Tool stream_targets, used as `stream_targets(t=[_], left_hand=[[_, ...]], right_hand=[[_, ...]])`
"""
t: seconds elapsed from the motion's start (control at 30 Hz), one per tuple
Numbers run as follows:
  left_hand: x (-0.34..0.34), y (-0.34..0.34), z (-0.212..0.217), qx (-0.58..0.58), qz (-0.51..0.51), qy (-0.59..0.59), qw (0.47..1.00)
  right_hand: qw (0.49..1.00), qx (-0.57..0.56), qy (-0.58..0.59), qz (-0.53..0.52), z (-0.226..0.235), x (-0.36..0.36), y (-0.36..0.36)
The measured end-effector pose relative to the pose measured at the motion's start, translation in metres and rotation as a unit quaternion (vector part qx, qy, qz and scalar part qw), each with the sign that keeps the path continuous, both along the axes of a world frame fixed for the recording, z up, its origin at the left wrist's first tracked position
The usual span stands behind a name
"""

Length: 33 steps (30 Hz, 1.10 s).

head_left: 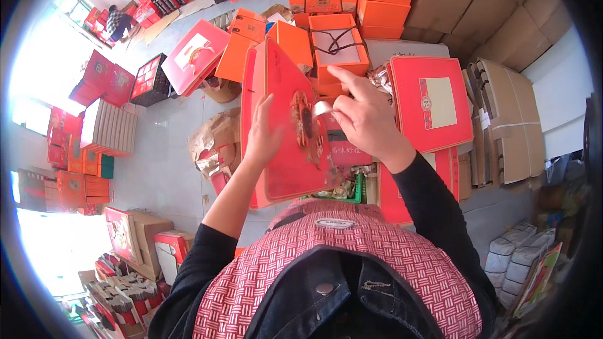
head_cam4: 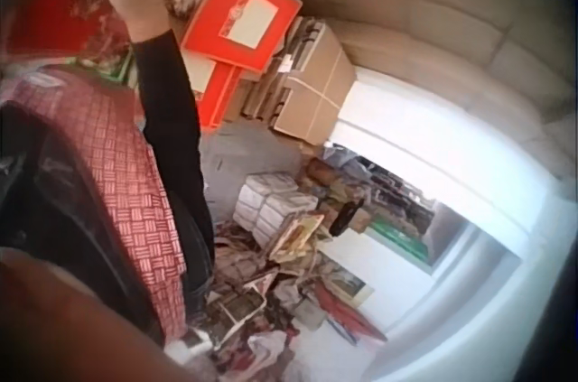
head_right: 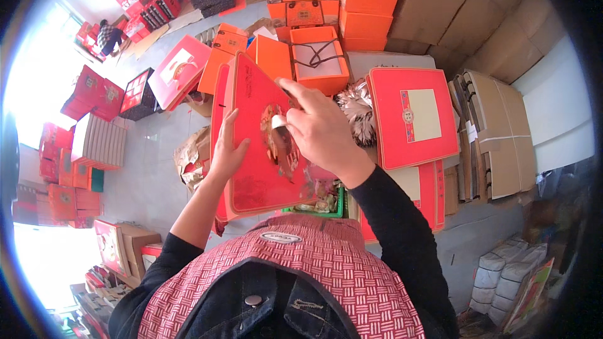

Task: The person repeatedly assembles red cardboard boxes by folding flaps and securing them with white tape. They handle each box one at a time, then place the finished boxes into a green crate. Another person is visible in the background moving boxes.

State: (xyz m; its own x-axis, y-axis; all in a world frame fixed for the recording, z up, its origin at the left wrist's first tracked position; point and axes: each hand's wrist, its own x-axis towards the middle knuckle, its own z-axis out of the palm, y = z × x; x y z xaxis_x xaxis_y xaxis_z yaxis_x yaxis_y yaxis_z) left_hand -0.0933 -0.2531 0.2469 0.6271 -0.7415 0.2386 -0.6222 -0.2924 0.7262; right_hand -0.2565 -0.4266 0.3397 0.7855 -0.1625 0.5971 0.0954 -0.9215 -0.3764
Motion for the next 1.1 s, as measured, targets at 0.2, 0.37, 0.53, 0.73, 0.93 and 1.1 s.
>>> stream_targets(t=[0.2,0.37,0.53,0.73,0.93,1.1], left_hand=[[-0.011,-0.003,-0.009,-0.087,-0.006,0.042,0.995],[-0.006,0.000,0.000,-0.215,-0.091,0.380,0.895],[-0.011,-0.010,0.007,-0.228,-0.096,0.541,0.804],[0.000,-0.003,-0.004,-0.218,-0.040,0.561,0.798],[0.000,0.010,0.008,-0.196,-0.109,0.525,0.821],[0.002,0.013,0.013,-0.194,-0.157,0.521,0.816]], right_hand=[[0.953,-0.258,0.139,0.080,-0.009,0.023,0.022],[0.942,-0.270,0.149,0.130,-0.022,0.042,0.038],[0.965,-0.220,0.068,0.124,-0.068,0.070,0.059],[0.967,-0.201,0.121,0.103,-0.078,0.075,0.075],[0.965,-0.193,0.126,0.127,-0.070,0.070,0.072],[0.970,-0.183,0.111,0.115,-0.067,0.068,0.074]])
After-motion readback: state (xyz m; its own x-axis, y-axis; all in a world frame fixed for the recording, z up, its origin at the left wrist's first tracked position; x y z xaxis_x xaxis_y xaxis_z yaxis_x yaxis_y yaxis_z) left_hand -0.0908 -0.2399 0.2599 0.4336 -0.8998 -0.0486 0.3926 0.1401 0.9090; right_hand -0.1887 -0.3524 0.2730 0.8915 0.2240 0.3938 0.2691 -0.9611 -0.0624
